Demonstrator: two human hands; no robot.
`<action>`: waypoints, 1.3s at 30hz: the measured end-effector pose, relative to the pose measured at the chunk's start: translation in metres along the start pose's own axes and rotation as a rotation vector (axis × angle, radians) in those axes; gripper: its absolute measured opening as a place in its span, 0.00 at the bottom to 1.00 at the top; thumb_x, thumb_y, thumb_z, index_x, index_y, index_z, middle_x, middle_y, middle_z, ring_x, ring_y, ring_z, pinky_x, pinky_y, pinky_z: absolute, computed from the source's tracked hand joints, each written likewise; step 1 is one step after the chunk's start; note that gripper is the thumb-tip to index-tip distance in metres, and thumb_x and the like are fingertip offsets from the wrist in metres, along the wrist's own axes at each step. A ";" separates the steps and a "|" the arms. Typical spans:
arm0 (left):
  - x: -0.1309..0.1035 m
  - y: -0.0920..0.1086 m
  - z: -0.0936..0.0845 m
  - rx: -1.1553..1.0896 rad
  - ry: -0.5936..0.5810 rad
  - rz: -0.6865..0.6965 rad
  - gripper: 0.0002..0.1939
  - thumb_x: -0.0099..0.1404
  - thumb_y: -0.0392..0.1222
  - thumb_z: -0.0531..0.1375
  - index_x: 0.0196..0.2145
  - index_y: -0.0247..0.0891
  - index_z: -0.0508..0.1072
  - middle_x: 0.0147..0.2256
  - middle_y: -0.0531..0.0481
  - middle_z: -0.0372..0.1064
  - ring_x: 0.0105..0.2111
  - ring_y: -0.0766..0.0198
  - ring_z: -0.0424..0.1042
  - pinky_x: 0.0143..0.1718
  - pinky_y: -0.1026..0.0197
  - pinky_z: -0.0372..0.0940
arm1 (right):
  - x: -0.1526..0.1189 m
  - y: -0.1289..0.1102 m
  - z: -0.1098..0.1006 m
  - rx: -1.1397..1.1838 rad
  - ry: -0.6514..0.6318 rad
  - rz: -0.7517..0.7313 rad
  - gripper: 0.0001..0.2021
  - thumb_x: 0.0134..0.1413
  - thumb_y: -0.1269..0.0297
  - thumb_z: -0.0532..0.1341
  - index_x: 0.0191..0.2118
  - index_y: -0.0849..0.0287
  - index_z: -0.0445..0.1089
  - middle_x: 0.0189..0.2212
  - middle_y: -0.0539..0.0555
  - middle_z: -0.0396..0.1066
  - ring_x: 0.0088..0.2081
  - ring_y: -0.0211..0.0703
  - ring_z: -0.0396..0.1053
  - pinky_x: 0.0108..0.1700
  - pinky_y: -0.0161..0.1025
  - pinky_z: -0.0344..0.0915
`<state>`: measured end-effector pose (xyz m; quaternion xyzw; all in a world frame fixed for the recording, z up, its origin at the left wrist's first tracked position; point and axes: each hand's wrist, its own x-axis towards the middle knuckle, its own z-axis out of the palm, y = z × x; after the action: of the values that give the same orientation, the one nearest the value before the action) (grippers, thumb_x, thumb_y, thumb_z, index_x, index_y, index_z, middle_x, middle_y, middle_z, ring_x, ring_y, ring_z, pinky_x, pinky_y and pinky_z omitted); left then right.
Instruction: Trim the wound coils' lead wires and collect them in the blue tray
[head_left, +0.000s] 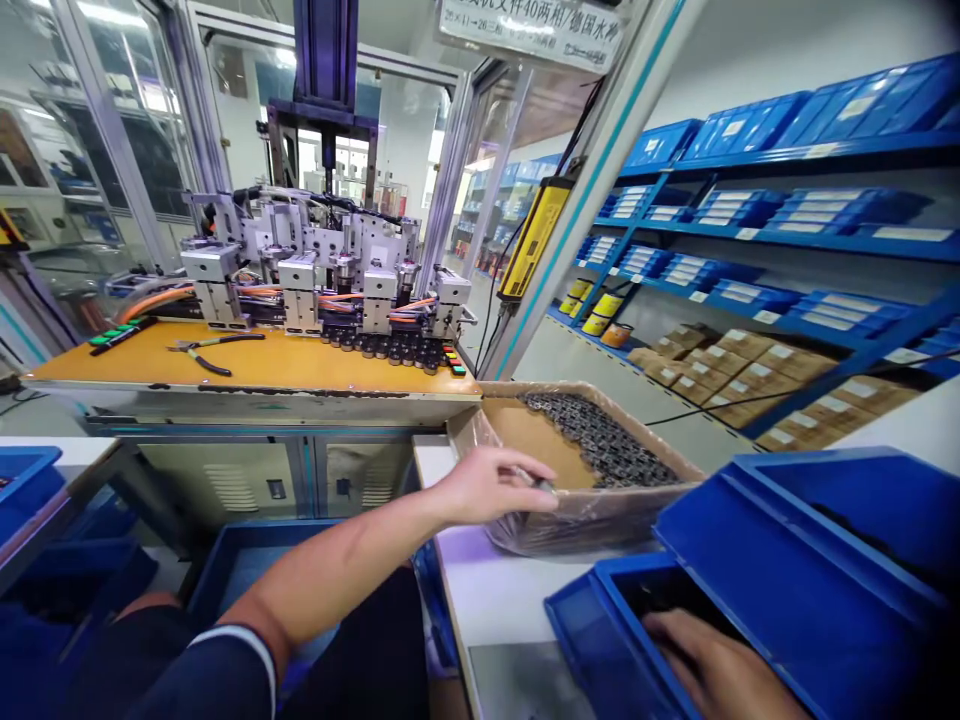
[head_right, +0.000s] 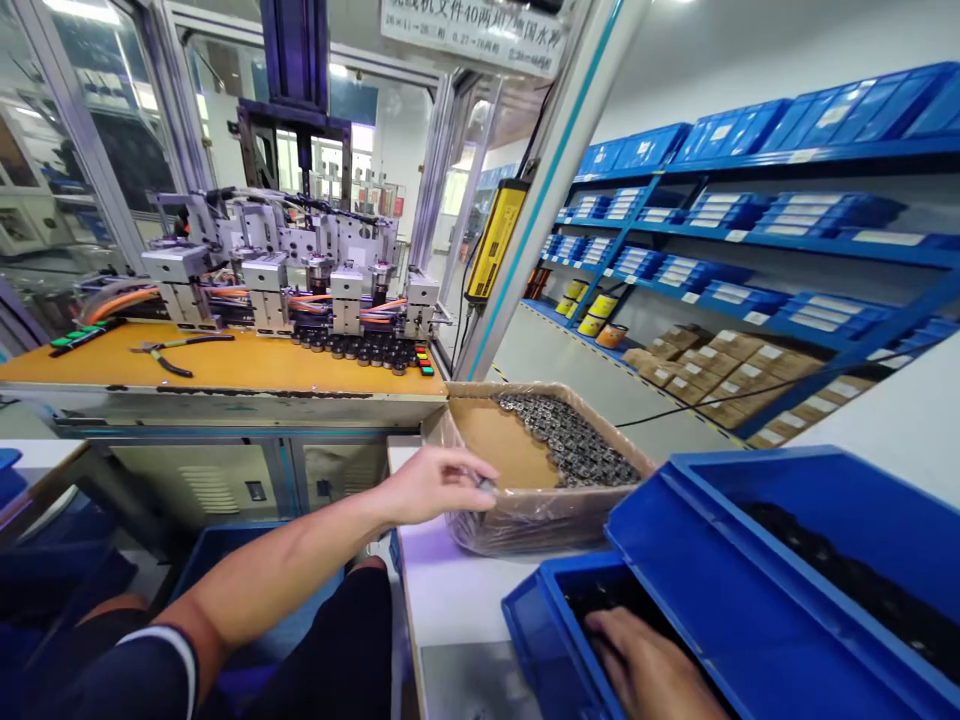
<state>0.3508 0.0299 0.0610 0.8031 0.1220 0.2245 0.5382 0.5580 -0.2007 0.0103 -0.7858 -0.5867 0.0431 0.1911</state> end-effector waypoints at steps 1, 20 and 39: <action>-0.027 -0.003 -0.006 -0.053 0.010 -0.022 0.25 0.58 0.44 0.66 0.51 0.29 0.73 0.28 0.48 0.75 0.27 0.67 0.71 0.30 0.65 0.66 | 0.003 -0.013 -0.006 -0.027 0.121 -0.048 0.14 0.51 0.57 0.54 0.29 0.57 0.75 0.31 0.60 0.78 0.33 0.54 0.77 0.39 0.46 0.74; -0.151 0.018 0.020 -0.784 0.031 -0.148 0.20 0.44 0.32 0.74 0.38 0.34 0.79 0.30 0.49 0.79 0.29 0.68 0.77 0.35 0.67 0.72 | -0.026 -0.196 0.001 0.409 0.404 -0.574 0.14 0.57 0.80 0.58 0.46 0.60 0.70 0.36 0.56 0.70 0.38 0.40 0.71 0.36 0.36 0.73; -0.147 0.018 0.022 -0.656 0.112 0.006 0.20 0.45 0.29 0.74 0.38 0.40 0.81 0.36 0.48 0.81 0.34 0.66 0.79 0.39 0.67 0.73 | -0.024 -0.186 0.002 0.227 0.507 -0.672 0.13 0.57 0.77 0.60 0.48 0.60 0.67 0.40 0.57 0.71 0.40 0.41 0.71 0.39 0.37 0.73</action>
<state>0.2332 -0.0587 0.0368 0.5738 0.0702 0.2973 0.7599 0.3812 -0.1782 0.0698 -0.5109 -0.7358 -0.1516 0.4178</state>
